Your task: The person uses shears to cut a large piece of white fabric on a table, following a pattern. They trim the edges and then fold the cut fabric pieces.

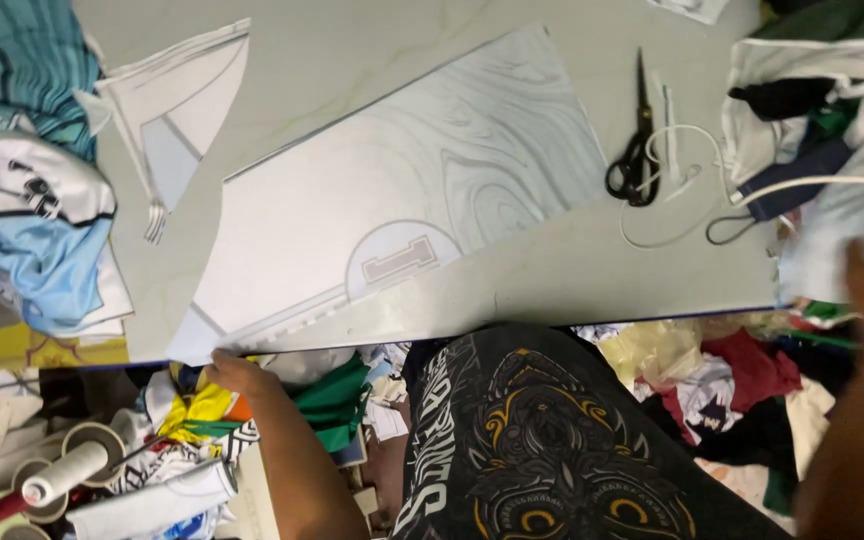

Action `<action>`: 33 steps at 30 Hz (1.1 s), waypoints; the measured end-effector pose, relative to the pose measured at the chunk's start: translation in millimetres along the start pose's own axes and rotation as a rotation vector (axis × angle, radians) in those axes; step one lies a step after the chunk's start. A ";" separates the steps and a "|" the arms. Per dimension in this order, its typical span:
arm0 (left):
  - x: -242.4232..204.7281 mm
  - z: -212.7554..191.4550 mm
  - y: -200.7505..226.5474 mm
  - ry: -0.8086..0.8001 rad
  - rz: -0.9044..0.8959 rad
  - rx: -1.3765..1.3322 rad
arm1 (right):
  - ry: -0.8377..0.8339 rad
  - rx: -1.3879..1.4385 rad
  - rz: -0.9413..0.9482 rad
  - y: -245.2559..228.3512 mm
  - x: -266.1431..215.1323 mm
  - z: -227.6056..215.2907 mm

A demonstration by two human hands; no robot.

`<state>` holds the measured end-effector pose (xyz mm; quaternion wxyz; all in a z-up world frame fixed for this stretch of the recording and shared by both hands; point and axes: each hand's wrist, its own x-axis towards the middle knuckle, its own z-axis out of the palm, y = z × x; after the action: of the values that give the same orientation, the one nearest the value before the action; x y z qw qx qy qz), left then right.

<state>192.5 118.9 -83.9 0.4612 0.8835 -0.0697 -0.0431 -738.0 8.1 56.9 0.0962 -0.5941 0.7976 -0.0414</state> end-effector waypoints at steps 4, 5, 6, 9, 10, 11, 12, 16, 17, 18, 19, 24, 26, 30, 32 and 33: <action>35.0 4.9 -30.4 0.096 -0.574 -0.458 | -0.355 0.640 -0.260 -268.2 -62.0 30.3; 45.3 -13.2 -28.2 0.117 -0.573 -0.456 | -0.371 0.644 -0.273 -303.5 -59.7 48.5; 51.4 -16.5 -24.1 -0.119 -0.300 0.463 | -0.366 0.587 -0.450 -332.4 -57.1 63.0; 44.6 -22.9 -6.1 -0.091 -0.166 0.619 | -0.324 0.426 -0.715 -389.3 -33.2 89.8; 42.8 -28.5 2.6 0.177 -0.337 -0.144 | -0.282 0.333 -0.817 -410.1 -21.0 97.6; 49.7 -26.8 4.9 0.189 -0.337 -0.143 | -0.287 0.338 -0.826 -410.9 -13.1 93.4; 55.5 -27.4 4.9 0.193 -0.272 -0.168 | -0.382 0.171 -0.819 -413.5 -3.7 89.7; 77.6 -28.5 49.4 0.217 -0.177 -0.246 | -0.457 -0.076 -0.906 -406.8 19.4 86.3; 80.5 -27.6 65.6 0.241 -0.188 -0.241 | -0.468 -0.079 -0.930 -405.0 22.9 88.8; 84.5 -23.3 82.8 0.216 -0.206 -0.266 | -0.468 -0.055 -0.942 -402.4 27.2 91.1; 88.9 -18.5 100.1 0.190 -0.224 -0.291 | -0.469 -0.031 -0.953 -399.6 32.4 93.3; 132.2 32.7 136.9 0.072 -0.209 -0.169 | -0.537 0.212 -0.872 -396.6 55.5 106.1; 138.9 50.4 148.1 0.004 -0.223 -0.115 | -0.641 0.322 -0.740 -404.0 64.2 99.3; 147.9 72.6 145.3 -0.049 -0.210 -0.065 | -0.786 0.366 -0.541 -418.8 74.3 86.1; 141.8 68.0 149.3 -0.050 -0.189 -0.048 | -0.808 0.364 -0.522 -422.1 73.0 79.0; 136.6 61.1 153.3 -0.019 -0.174 -0.094 | -0.800 0.366 -0.511 -423.3 70.0 73.3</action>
<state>305.9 -39.4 5.5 0.4961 0.8631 0.0049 -0.0945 -344.7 -178.4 54.2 0.4837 -0.7127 0.5072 0.0281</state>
